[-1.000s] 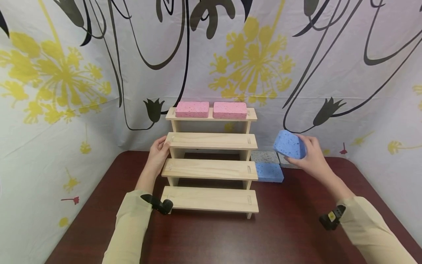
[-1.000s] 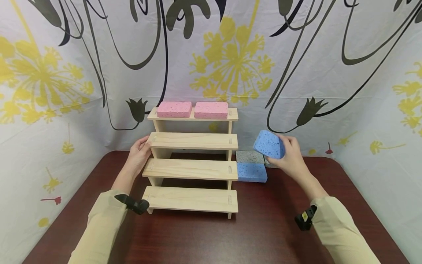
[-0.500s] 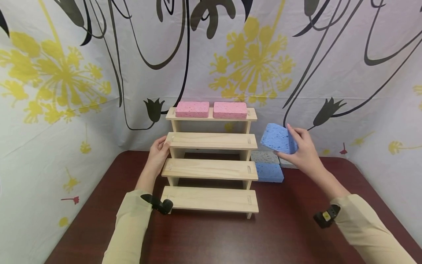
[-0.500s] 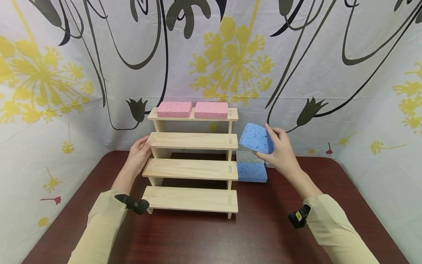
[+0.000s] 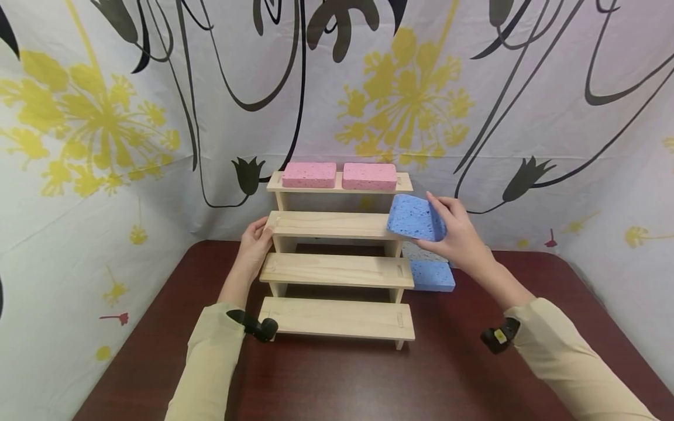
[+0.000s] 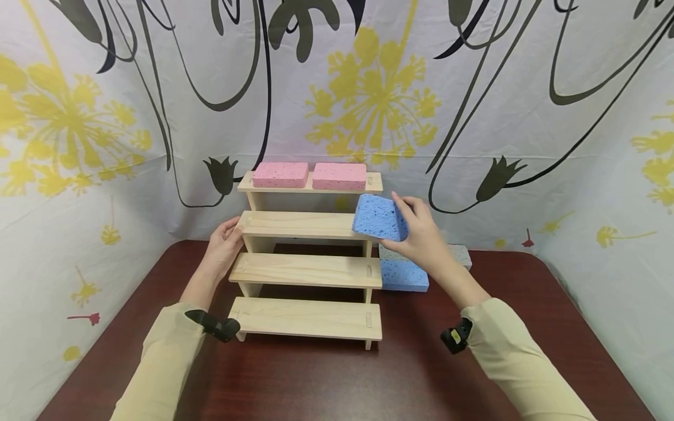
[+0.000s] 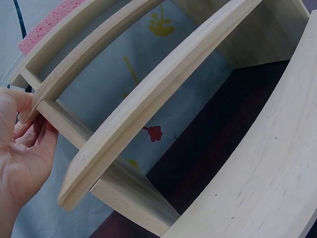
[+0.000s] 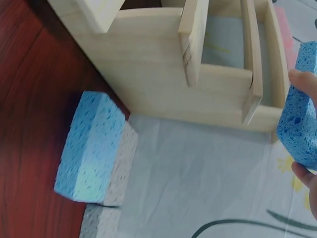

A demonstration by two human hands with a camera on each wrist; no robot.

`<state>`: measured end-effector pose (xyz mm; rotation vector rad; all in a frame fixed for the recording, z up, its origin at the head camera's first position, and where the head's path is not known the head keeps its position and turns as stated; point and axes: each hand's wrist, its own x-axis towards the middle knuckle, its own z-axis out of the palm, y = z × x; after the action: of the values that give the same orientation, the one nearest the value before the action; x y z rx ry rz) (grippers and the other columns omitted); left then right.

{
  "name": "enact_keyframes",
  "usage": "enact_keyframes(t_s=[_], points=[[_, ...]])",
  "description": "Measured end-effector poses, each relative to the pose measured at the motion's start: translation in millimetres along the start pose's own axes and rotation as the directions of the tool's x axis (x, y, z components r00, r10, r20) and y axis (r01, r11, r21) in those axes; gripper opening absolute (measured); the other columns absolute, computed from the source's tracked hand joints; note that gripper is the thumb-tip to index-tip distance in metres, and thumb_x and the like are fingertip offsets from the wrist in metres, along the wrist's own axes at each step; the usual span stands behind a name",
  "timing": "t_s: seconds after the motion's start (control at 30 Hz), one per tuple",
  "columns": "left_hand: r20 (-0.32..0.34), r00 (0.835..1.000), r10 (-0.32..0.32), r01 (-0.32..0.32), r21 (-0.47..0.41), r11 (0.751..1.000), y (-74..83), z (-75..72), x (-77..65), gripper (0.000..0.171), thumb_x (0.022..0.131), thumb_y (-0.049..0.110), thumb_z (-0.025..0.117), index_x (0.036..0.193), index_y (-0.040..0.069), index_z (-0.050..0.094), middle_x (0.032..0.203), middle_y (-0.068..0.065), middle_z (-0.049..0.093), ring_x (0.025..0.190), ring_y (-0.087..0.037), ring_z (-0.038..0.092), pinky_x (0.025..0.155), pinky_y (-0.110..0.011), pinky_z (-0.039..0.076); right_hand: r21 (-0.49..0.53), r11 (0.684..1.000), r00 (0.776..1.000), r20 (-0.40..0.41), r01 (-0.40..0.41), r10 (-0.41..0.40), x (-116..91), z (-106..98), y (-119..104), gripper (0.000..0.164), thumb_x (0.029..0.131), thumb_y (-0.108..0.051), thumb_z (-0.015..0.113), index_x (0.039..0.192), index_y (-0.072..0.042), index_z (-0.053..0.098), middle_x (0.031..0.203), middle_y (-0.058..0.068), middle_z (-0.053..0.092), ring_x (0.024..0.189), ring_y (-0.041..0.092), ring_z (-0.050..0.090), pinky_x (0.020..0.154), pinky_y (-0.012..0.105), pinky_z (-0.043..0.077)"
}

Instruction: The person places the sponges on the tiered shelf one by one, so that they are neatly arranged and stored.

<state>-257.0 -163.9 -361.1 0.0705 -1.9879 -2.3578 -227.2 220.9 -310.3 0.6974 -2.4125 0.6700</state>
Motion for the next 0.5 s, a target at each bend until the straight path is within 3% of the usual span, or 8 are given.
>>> enact_keyframes(t_s=[0.5], points=[[-0.010, 1.000, -0.007, 0.007, 0.006, 1.000, -1.2, -0.4, 1.1, 0.048, 0.097, 0.005, 0.038, 0.140, -0.004, 0.020, 0.147, -0.022, 0.024, 0.136, -0.026, 0.028, 0.114, -0.036, 0.022, 0.023, 0.999, 0.997, 0.062, 0.048, -0.049, 27.0, 22.5, -31.8, 0.092, 0.062, -0.015, 0.084, 0.139, 0.000, 0.034, 0.130, 0.024, 0.037, 0.117, 0.036, 0.037, 0.091, 0.050, 0.044]])
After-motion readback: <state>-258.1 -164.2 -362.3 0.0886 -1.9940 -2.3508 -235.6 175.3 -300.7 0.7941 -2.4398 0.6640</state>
